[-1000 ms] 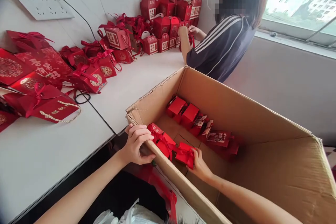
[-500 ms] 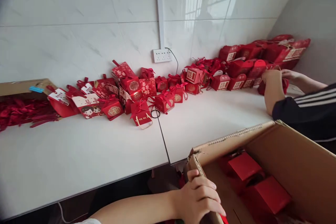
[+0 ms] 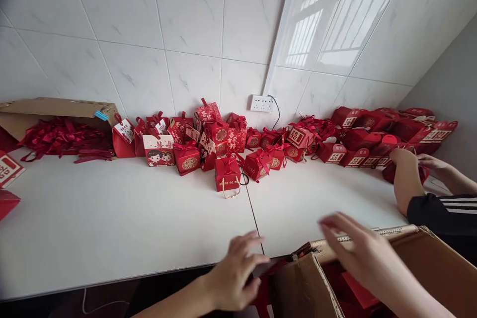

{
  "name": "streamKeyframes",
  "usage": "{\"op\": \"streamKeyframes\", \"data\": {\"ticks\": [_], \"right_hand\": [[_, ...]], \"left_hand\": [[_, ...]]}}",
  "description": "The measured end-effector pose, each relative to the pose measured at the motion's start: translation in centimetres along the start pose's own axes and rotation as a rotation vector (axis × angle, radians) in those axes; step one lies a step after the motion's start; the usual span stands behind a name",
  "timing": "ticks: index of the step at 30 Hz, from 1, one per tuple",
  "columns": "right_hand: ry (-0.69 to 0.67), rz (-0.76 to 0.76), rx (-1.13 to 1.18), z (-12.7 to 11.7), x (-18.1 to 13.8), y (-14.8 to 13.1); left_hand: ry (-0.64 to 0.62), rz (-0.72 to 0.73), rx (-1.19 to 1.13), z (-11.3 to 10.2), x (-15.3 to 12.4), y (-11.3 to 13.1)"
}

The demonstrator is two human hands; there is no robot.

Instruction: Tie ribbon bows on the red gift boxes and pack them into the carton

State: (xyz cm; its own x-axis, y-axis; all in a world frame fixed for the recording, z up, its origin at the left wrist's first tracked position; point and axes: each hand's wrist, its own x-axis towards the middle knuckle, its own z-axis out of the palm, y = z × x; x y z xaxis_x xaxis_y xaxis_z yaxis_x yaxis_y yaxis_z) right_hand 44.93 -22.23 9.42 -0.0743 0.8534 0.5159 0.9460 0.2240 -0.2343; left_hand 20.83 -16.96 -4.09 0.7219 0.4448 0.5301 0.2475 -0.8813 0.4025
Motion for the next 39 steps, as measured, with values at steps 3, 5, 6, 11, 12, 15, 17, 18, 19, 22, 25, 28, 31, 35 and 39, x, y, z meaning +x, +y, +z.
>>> {"op": "streamKeyframes", "data": {"ticks": [3,5,6,11,12,15,17,18,19,22,25,28,31,35,39], "right_hand": [[-0.491,-0.053,-0.101,5.1,6.2,-3.9],[-0.651,0.004,-0.207,9.2,10.5,-7.1],[-0.718,0.071,-0.224,11.1,12.5,-8.6],[-0.73,0.486,-0.232,18.2,18.4,-12.9],[-0.714,0.502,-0.246,18.9,18.3,-13.3],[-0.624,0.471,-0.219,19.6,15.8,-14.4],[-0.547,0.355,-0.096,19.1,12.7,-15.5],[-0.518,0.269,-0.006,18.7,11.1,-16.1],[-0.503,0.169,0.094,18.3,9.5,-16.8],[-0.536,-0.142,0.368,17.5,6.1,-18.4],[-0.543,-0.27,0.522,17.4,4.9,-18.5],[-0.331,-0.14,0.641,17.4,4.7,-17.4],[-0.157,0.086,0.659,17.0,4.5,-17.2],[-0.051,-0.041,0.479,16.1,3.4,-19.7],[0.001,-0.361,0.367,16.8,2.1,-22.9]], "left_hand": [[0.007,-0.206,0.1,-4.4,-2.5,-2.8],[0.031,-0.31,0.164,-6.7,-4.1,-4.2],[0.046,-0.348,0.189,-7.6,-5.0,-4.8],[0.125,-0.452,0.207,-10.2,-9.2,-6.2],[0.138,-0.478,0.192,-10.5,-10.0,-6.3],[0.201,-0.583,0.109,-11.5,-11.7,-6.6],[0.294,-0.649,0.014,-12.1,-12.3,-6.8],[0.352,-0.686,-0.043,-12.4,-12.5,-6.9],[0.415,-0.728,-0.104,-12.7,-12.6,-7.0],[0.583,-0.894,-0.311,-13.5,-12.6,-7.2],[0.679,-0.999,-0.445,-14.9,-12.8,-7.4],[0.774,-1.019,-0.377,-16.8,-13.0,-7.6],[0.635,-1.038,-0.263,-18.5,-12.4,-7.1],[0.233,-1.075,-0.172,-19.5,-11.0,-5.5],[0.171,-0.984,-0.249,-19.6,-10.5,-3.0]]}}
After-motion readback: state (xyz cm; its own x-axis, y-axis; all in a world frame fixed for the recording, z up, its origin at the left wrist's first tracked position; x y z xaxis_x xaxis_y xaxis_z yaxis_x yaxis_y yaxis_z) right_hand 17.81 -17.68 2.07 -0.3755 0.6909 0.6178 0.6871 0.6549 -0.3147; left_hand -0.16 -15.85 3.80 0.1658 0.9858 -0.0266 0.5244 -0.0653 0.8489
